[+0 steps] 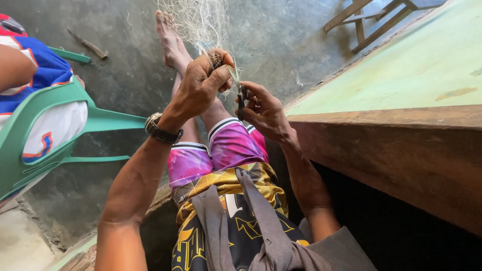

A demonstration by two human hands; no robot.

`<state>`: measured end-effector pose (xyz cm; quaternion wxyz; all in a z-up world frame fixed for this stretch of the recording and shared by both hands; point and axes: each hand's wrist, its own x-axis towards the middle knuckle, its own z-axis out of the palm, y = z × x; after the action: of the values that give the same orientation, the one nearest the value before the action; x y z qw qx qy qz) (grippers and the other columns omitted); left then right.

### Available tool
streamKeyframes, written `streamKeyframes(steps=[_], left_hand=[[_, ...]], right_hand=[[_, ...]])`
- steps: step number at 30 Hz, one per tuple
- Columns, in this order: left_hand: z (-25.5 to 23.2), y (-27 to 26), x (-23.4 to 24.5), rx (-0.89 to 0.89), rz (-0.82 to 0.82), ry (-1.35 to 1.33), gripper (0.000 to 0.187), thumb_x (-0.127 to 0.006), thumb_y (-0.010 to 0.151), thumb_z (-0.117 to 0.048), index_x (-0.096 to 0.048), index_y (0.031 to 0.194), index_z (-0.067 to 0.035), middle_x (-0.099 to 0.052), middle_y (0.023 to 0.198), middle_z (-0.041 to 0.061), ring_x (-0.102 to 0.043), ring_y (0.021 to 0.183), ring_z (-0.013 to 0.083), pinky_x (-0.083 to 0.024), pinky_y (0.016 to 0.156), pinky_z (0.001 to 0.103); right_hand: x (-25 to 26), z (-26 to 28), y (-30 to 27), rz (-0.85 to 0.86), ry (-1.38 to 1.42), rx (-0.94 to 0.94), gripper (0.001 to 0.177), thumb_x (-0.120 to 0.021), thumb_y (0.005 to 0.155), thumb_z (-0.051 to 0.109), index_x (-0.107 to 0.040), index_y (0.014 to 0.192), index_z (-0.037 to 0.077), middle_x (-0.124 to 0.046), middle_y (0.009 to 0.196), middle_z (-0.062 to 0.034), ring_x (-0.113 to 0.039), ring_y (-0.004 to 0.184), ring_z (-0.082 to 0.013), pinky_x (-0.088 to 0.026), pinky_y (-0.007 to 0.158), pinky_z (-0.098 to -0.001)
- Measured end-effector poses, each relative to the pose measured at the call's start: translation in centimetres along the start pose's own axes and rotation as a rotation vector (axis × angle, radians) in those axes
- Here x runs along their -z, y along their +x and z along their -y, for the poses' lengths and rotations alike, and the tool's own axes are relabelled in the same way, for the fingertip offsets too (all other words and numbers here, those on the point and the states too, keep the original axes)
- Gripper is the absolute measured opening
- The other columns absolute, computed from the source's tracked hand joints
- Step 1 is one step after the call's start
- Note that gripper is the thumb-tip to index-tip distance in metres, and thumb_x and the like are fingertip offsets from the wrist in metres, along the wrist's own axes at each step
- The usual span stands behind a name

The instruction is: The person is repairing or constructing a fishing net by tying knots with a netting needle and trimming the line with scissors.

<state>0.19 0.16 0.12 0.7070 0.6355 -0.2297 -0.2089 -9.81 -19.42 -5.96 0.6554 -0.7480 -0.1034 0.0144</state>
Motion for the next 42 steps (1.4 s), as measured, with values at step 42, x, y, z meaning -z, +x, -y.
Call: streamKeyframes(steps=[42], left_hand=[[10.6,-12.1,8.1,-0.158,-0.963,-0.89,0.05,-0.061,0.098,-0.054,-0.057,0.137,-0.022,-0.065,0.123,0.005,-0.074,0.095,0.0229,-0.07,0.072,0.033]], right_hand=[[-3.5,-9.1,-13.8,-0.299,0.049,-0.424,0.052,-0.079,0.093,0.019,-0.059,0.136,-0.002,-0.071,0.107,-0.0252,-0.067,0.086,-0.0255,-0.06,0.075,-0.0403]])
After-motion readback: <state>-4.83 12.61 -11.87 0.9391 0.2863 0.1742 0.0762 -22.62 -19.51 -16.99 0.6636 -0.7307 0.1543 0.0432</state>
